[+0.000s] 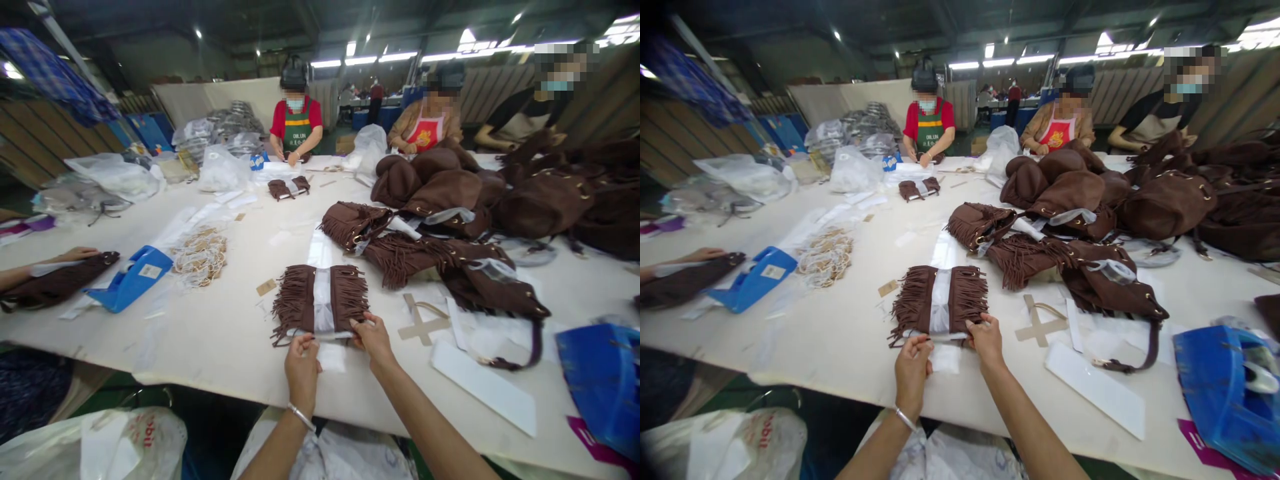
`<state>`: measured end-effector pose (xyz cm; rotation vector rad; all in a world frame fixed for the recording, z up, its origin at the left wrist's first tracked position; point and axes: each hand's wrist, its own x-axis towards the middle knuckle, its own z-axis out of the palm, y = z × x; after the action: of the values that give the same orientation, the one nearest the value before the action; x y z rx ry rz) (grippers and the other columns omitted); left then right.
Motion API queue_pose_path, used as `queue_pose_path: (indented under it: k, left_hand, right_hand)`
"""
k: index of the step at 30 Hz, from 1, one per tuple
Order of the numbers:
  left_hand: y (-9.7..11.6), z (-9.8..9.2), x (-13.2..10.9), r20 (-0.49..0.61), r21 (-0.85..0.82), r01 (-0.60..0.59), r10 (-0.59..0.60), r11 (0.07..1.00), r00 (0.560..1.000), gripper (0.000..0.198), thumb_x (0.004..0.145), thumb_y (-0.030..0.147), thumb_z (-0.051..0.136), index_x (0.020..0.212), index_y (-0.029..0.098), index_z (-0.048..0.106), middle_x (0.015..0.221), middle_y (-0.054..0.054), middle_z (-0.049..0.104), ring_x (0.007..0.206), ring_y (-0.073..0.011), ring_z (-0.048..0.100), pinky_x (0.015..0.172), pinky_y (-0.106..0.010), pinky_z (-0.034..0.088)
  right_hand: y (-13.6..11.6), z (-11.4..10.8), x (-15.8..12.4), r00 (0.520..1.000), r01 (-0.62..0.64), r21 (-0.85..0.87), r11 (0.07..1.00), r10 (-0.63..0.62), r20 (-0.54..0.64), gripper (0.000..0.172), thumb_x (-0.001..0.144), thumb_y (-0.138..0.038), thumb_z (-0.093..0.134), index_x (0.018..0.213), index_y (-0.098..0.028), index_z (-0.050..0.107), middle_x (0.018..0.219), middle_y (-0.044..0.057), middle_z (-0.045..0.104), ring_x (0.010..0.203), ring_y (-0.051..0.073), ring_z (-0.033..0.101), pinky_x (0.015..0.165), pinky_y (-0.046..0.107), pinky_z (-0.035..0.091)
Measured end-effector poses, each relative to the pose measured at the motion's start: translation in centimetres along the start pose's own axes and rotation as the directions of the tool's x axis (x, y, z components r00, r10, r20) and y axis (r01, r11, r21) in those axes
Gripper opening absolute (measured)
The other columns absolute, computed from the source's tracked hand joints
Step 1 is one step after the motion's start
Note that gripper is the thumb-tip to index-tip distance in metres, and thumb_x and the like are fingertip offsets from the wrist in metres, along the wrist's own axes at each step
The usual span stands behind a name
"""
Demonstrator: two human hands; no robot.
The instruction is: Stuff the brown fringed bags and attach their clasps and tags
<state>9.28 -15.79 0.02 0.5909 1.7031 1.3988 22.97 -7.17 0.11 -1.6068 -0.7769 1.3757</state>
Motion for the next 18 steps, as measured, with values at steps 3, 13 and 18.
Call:
queue_pose_path:
  k: [3,13,18]
  left_hand:
    - [-0.1,0.1,-0.1,-0.045,-0.083,0.009,-0.013,0.996,0.999,0.042,0.07,0.045,0.064,0.101,0.017,0.056,0.077,0.002,0.06,0.037,-0.0036,0.043,0.036,-0.018,0.028]
    - [-0.3,1.2,0.3,-0.035,-0.159,0.056,-0.063,0.986,0.997,0.041,0.071,0.046,0.062,0.098,0.015,0.055,0.069,0.002,0.061,0.034,-0.0039,0.039,0.034,-0.018,0.026]
    - [0.0,1.6,1.0,-0.065,-0.039,0.016,-0.018,0.999,0.998,0.022,0.072,0.038,0.06,0.082,0.018,0.054,0.06,0.004,0.058,0.032,-0.0059,0.038,0.031,-0.019,0.024]
  right_hand:
    - [-0.1,0.1,-0.3,0.999,0.029,0.001,1.0,-0.029,0.019,0.06,0.06,-0.04,0.076,0.11,-0.02,0.048,0.062,-0.007,0.059,0.052,0.014,0.057,0.048,0.025,0.048]
    - [0.2,0.8,-0.7,0.998,0.055,0.058,0.997,-0.053,-0.043,0.072,0.057,-0.049,0.079,0.115,-0.018,0.049,0.07,-0.005,0.062,0.058,0.012,0.055,0.05,0.021,0.041]
    - [0.3,1.0,-0.5,0.996,0.081,0.085,0.993,-0.077,-0.043,0.072,0.055,-0.047,0.079,0.114,-0.018,0.049,0.067,-0.006,0.06,0.055,0.012,0.053,0.049,0.022,0.039]
